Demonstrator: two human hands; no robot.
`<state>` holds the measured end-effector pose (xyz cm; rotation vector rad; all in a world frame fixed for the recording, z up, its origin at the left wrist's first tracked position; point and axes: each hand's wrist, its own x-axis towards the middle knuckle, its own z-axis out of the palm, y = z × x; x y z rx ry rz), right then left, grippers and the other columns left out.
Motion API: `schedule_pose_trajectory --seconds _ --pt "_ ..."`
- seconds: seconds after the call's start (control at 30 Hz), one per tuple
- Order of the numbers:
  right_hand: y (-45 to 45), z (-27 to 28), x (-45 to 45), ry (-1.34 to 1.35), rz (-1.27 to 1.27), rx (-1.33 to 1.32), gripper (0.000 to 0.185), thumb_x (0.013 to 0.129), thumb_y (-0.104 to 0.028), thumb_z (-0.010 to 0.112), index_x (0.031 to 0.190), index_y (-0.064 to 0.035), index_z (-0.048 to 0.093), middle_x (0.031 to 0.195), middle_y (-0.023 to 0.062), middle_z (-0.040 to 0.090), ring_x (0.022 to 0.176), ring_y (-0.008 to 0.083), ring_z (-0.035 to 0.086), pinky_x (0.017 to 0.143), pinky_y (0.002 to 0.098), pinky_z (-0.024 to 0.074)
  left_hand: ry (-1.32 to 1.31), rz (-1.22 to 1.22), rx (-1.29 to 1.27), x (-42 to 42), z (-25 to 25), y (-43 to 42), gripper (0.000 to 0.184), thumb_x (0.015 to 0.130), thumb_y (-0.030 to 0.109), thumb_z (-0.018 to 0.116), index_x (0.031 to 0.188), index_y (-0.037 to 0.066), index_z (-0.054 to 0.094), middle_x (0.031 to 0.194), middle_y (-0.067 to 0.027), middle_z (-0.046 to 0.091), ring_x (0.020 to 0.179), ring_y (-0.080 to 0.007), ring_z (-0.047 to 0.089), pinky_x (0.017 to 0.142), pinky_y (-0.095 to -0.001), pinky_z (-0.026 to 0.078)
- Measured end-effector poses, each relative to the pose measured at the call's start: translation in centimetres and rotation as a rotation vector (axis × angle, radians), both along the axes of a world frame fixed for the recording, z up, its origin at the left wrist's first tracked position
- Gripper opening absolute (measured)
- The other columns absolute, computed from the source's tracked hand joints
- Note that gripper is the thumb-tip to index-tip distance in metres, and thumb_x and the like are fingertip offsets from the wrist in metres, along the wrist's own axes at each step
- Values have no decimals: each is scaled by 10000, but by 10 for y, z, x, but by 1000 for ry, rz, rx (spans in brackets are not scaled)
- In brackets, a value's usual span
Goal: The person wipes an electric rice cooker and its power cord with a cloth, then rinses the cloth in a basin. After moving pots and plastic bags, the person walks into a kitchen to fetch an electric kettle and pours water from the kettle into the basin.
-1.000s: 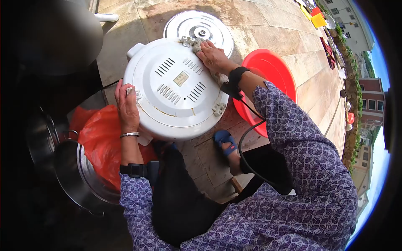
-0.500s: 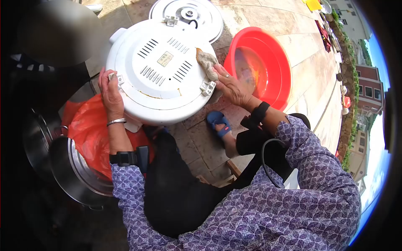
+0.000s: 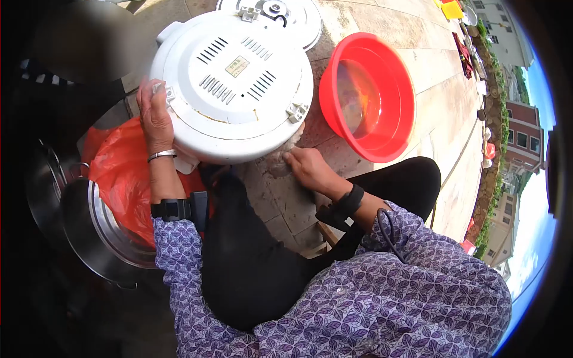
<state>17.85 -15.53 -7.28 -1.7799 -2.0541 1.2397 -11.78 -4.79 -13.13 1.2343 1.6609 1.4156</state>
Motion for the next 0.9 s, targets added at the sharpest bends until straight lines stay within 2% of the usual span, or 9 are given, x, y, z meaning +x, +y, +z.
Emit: schedule_pose_trajectory --seconds 0.13,0.2,0.27,0.37,0.43,0.47,0.63,0.87,0.9 --pt "-9 18 -83 130 200 -57 164 820 -106 542 738 35 522 638 240 521 630 398 545 582 424 422 16 -14 17 0 5 2 329 857 297 473 1014 20 555 1256 -218 409 1247 -313 323 1029 -365 247" --pt "17 36 -77 338 121 15 123 817 -80 538 811 41 565 641 201 547 583 309 564 576 371 437 -7 -13 18 0 4 2 332 858 303 470 1010 21 556 1272 -225 396 1255 -309 317 1024 -362 254" --pt "48 69 -61 205 -44 114 121 782 -83 527 758 34 539 638 208 554 608 391 561 597 427 451 39 -21 27 -5 1 4 325 859 298 473 1008 21 556 1279 -225 390 1250 -307 326 1016 -364 269" --pt "85 61 -51 146 -242 187 147 778 -89 549 863 31 558 759 183 583 709 333 579 605 411 463 -24 6 46 2 -1 1 311 859 293 479 1008 30 556 1278 -219 394 1248 -306 334 1003 -363 292" --pt "87 28 -65 -98 196 673 285 763 -100 583 1021 17 552 987 174 566 871 328 544 671 391 472 7 -17 38 1 2 0 296 859 288 484 1007 42 559 1284 -207 394 1238 -304 353 993 -361 306" --pt "81 23 -72 -156 223 711 364 776 -58 589 1123 28 524 1083 183 517 942 365 491 792 383 447 13 -5 39 0 3 0 296 859 288 484 1007 42 559 1284 -207 394 1238 -304 353 993 -361 306" --pt "44 32 -104 -3 537 600 454 672 -27 639 1109 23 528 981 115 517 826 279 499 723 341 461 -17 3 46 1 -2 0 283 863 283 484 1011 55 559 1302 -197 387 1221 -297 378 980 -354 325" --pt "160 2 -79 -30 297 473 272 774 -27 591 1044 -48 618 839 151 592 769 298 585 710 340 471 73 -9 26 0 2 -1 300 882 294 465 1033 50 550 1318 -192 364 1226 -284 371 961 -340 342" --pt "178 -3 -63 -123 231 458 356 750 -75 539 1099 -66 605 891 177 595 828 336 583 727 394 467 35 -9 -8 2 6 -2 308 889 304 454 1029 47 550 1313 -193 368 1230 -285 367 964 -339 340"
